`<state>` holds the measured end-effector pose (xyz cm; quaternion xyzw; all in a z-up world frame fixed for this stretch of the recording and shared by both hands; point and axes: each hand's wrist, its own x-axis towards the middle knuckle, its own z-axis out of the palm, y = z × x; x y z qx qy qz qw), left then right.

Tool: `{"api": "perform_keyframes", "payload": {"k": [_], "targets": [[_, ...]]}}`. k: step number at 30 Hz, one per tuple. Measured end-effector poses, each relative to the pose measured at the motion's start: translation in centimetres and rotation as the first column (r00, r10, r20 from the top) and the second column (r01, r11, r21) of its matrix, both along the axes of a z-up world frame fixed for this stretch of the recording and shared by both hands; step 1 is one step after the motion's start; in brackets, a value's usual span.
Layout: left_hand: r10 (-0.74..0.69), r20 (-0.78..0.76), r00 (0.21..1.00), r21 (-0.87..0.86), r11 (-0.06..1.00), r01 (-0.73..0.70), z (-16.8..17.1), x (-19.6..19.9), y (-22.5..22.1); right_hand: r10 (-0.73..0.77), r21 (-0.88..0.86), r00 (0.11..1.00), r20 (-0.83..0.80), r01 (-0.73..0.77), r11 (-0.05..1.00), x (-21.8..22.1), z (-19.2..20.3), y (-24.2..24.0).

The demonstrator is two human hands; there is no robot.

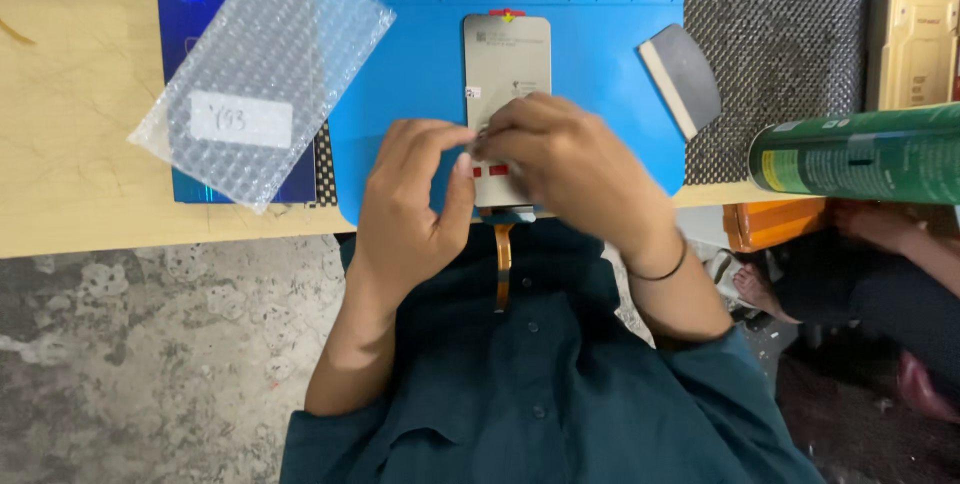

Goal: The person cleans a phone screen by hand using a cloth.

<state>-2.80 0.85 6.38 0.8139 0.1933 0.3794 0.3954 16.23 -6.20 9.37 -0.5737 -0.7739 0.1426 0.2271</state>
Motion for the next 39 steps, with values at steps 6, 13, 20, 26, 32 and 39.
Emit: {"api": "perform_keyframes", "payload": {"k": [6,13,20,26,32,39], "targets": [[0.088,0.048,0.995,-0.078,0.993,-0.084,-0.2,-0.1,-0.2,-0.178,0.071,0.977,0.120,0.171,0.983,0.0,0.4,1.3],[0.146,0.050,0.988,-0.134,0.981,-0.138,0.1,-0.4,-0.5,-0.114,-0.010,0.990,0.085,0.115,0.993,0.5,0.2,1.2],[0.174,0.064,0.983,-0.153,0.975,-0.162,0.1,-0.3,-0.6,-0.169,-0.004,0.983,0.068,0.169,0.986,1.7,0.4,1.5],[0.190,0.054,0.980,-0.147,0.972,-0.181,-0.2,-0.1,-0.6,0.089,-0.067,0.996,-0.030,-0.091,0.994,-0.3,0.7,1.0],[0.174,0.062,0.983,-0.141,0.976,-0.163,0.5,0.0,-0.5,-0.011,-0.075,1.000,0.019,0.012,0.997,-0.8,0.5,0.1],[0.173,0.083,0.981,-0.136,0.977,-0.161,0.3,0.1,-0.6,-0.085,0.066,0.995,0.050,0.081,0.994,-0.7,0.3,0.8]]}}
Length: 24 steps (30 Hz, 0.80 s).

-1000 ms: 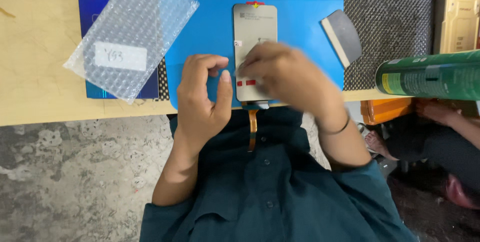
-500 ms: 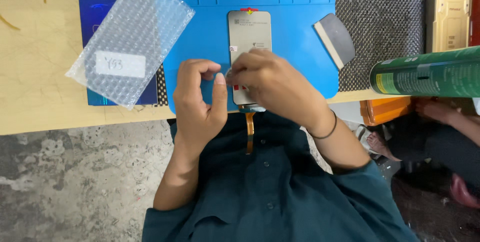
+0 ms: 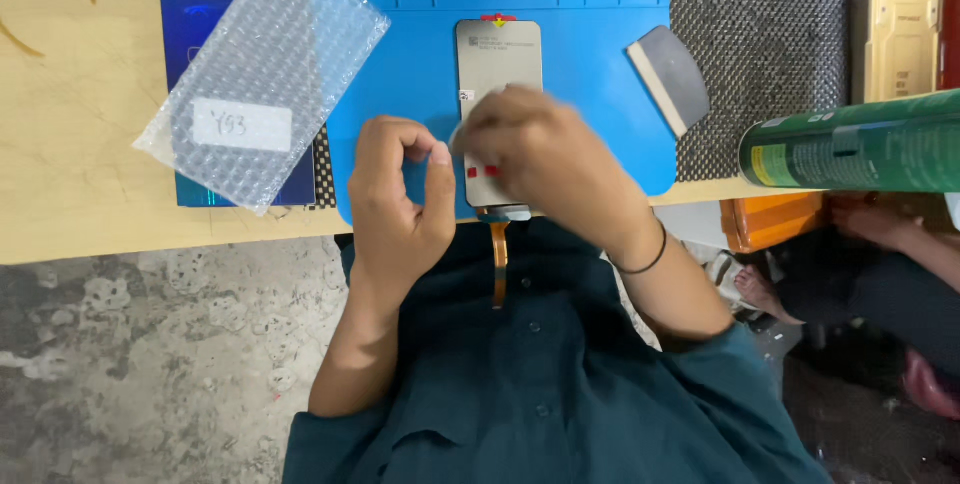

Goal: The person cleans a phone screen by hand using a cloth.

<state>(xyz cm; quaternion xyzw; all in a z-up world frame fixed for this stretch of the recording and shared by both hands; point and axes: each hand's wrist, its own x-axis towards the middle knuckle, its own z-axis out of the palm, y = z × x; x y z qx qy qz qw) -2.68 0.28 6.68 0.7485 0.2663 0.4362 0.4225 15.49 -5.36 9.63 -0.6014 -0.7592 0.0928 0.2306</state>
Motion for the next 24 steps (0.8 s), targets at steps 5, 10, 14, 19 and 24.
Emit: {"api": "perform_keyframes", "payload": {"k": [5,10,14,19,24], "targets": [[-0.004,-0.014,1.000,-0.018,1.000,0.004,-0.4,-0.3,-0.1,-0.089,-0.101,0.996,0.020,0.091,0.991,1.5,-0.4,0.1],[0.011,-0.002,1.000,0.018,1.000,-0.011,-1.1,0.2,0.1,0.027,-0.046,0.998,-0.049,-0.029,0.999,0.2,-0.4,-0.5],[-0.004,-0.032,0.999,0.019,1.000,0.005,-0.5,0.0,0.1,-0.100,-0.040,0.995,-0.029,0.099,0.994,2.4,-0.4,0.4],[0.002,-0.048,0.999,0.027,1.000,-0.001,-0.5,0.2,0.0,-0.047,-0.116,0.999,-0.011,0.046,0.992,1.2,0.0,-1.6],[-0.004,-0.042,0.999,0.014,1.000,0.005,-0.3,0.1,0.1,-0.220,-0.130,0.975,-0.035,0.214,0.968,0.7,0.5,-4.6]]}}
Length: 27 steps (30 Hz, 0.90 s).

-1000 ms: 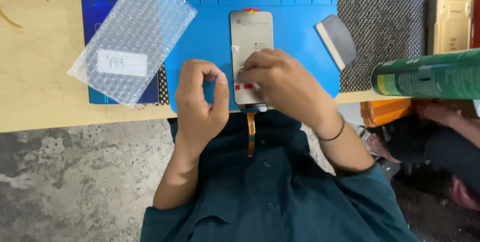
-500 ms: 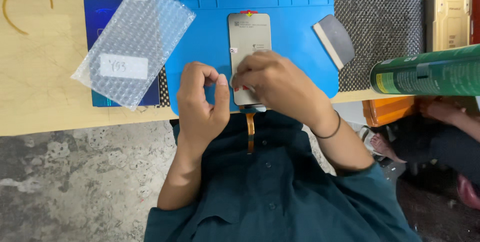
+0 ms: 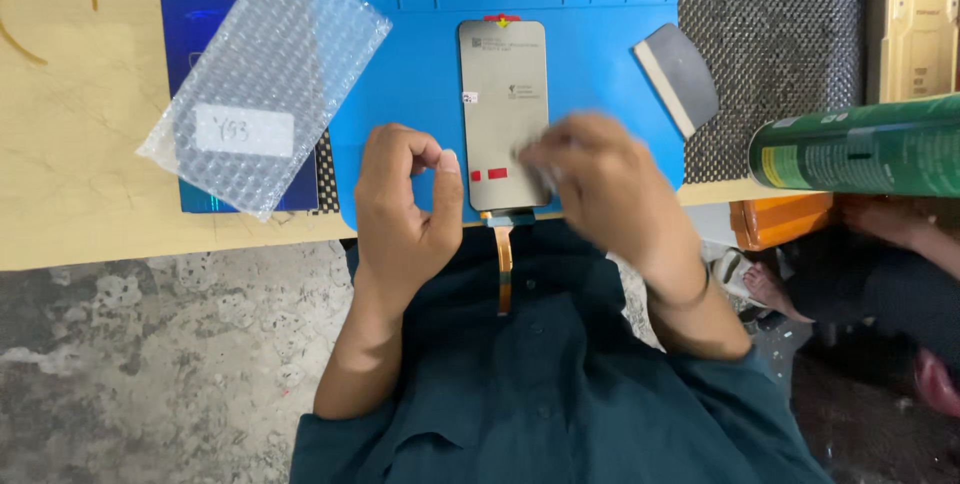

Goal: The person cleans a phone screen by hand using a cloth.

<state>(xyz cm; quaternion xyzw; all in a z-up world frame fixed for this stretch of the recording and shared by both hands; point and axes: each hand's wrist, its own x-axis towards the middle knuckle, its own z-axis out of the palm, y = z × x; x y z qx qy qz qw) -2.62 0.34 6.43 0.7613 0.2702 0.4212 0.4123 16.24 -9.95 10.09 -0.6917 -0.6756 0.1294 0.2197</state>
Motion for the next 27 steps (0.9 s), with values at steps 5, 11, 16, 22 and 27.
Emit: {"api": "perform_keyframes", "payload": {"k": [5,11,16,22,27], "targets": [[-0.010,0.001,1.000,0.023,1.000,0.010,-0.2,0.1,0.0,0.141,0.044,0.988,-0.062,-0.139,0.989,-1.1,-1.9,-2.4],[-0.020,-0.016,1.000,0.023,1.000,0.020,0.1,-0.1,0.1,0.224,-0.003,0.972,0.066,-0.224,0.975,-3.5,-1.0,-1.3],[-0.013,-0.004,1.000,0.012,1.000,0.013,0.0,0.0,0.0,0.161,0.017,0.987,-0.024,-0.161,0.987,-2.6,-0.9,-0.4],[-0.021,0.001,1.000,-0.012,1.000,0.021,0.0,-0.1,0.0,0.232,0.005,0.969,-0.085,-0.232,0.973,-1.3,-1.0,-0.3],[-0.024,0.004,1.000,-0.023,0.999,0.024,0.1,0.0,0.0,0.148,0.009,0.988,-0.035,-0.147,0.989,-2.5,-1.3,0.2]]}}
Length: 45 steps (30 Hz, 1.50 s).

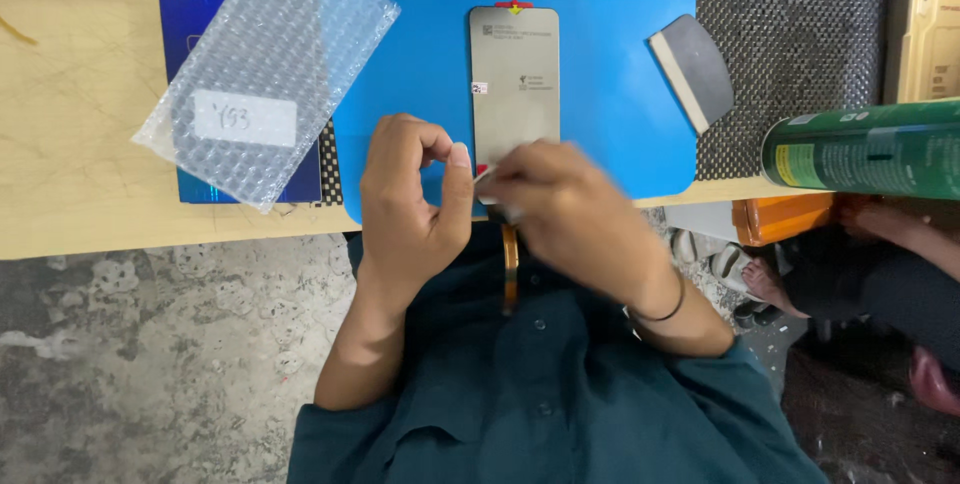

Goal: The person cleans a phone screen by hand using a cloth.

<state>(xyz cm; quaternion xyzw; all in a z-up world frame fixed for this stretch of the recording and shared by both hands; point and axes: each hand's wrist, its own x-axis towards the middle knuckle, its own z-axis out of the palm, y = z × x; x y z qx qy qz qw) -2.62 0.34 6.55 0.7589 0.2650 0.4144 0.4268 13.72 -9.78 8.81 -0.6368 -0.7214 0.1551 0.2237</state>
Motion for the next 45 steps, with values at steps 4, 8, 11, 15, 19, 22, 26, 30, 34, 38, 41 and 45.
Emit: {"api": "perform_keyframes", "payload": {"k": [4,8,11,15,19,22,26,30,34,38,41,45], "targets": [[0.006,-0.013,1.000,0.017,1.000,-0.006,0.1,-0.1,0.0,0.115,-0.051,0.989,-0.095,-0.120,0.991,0.9,0.2,-0.4],[-0.014,-0.003,1.000,0.006,1.000,0.014,0.1,-0.3,0.1,-0.083,0.009,0.997,-0.009,0.083,0.997,2.2,0.2,0.0],[-0.033,-0.028,0.999,0.054,0.998,0.034,0.4,-0.2,0.3,0.055,-0.028,0.988,-0.145,-0.059,0.998,0.9,0.4,-0.5],[-0.056,-0.027,0.998,0.121,0.991,0.059,0.0,0.1,0.2,0.027,-0.185,0.979,-0.200,-0.065,0.981,3.4,1.3,0.5],[-0.056,-0.067,0.996,0.169,0.983,0.067,0.1,0.3,0.2,-0.097,-0.066,0.995,-0.032,0.095,0.993,2.5,1.2,2.9],[-0.049,-0.061,0.997,0.176,0.983,0.059,-0.1,0.2,0.3,-0.042,-0.184,0.999,-0.015,0.038,0.982,2.9,1.9,3.5],[-0.050,-0.019,0.999,0.151,0.987,0.052,-0.1,0.0,0.2,-0.148,-0.126,0.988,-0.043,0.141,0.982,4.4,1.8,6.4],[-0.032,0.063,0.997,0.145,0.989,0.023,-1.1,0.4,0.4,0.045,-0.206,0.998,0.044,-0.035,0.978,3.2,1.7,6.5],[-0.036,0.053,0.998,0.117,0.993,0.030,-1.1,0.1,0.2,0.013,-0.310,0.998,0.054,0.005,0.951,5.4,1.5,7.5],[-0.035,0.045,0.998,0.118,0.993,0.030,-0.9,0.4,0.4,0.097,-0.258,0.995,-0.002,-0.094,0.962,2.9,2.9,7.9],[-0.040,0.039,0.998,0.120,0.992,0.035,-0.7,0.4,0.5,0.074,-0.260,0.997,-0.024,-0.078,0.962,3.6,3.4,7.9],[-0.039,0.040,0.998,0.105,0.994,0.035,-1.0,0.3,0.4,0.059,-0.273,0.995,0.086,-0.034,0.961,5.0,3.0,7.5]]}}
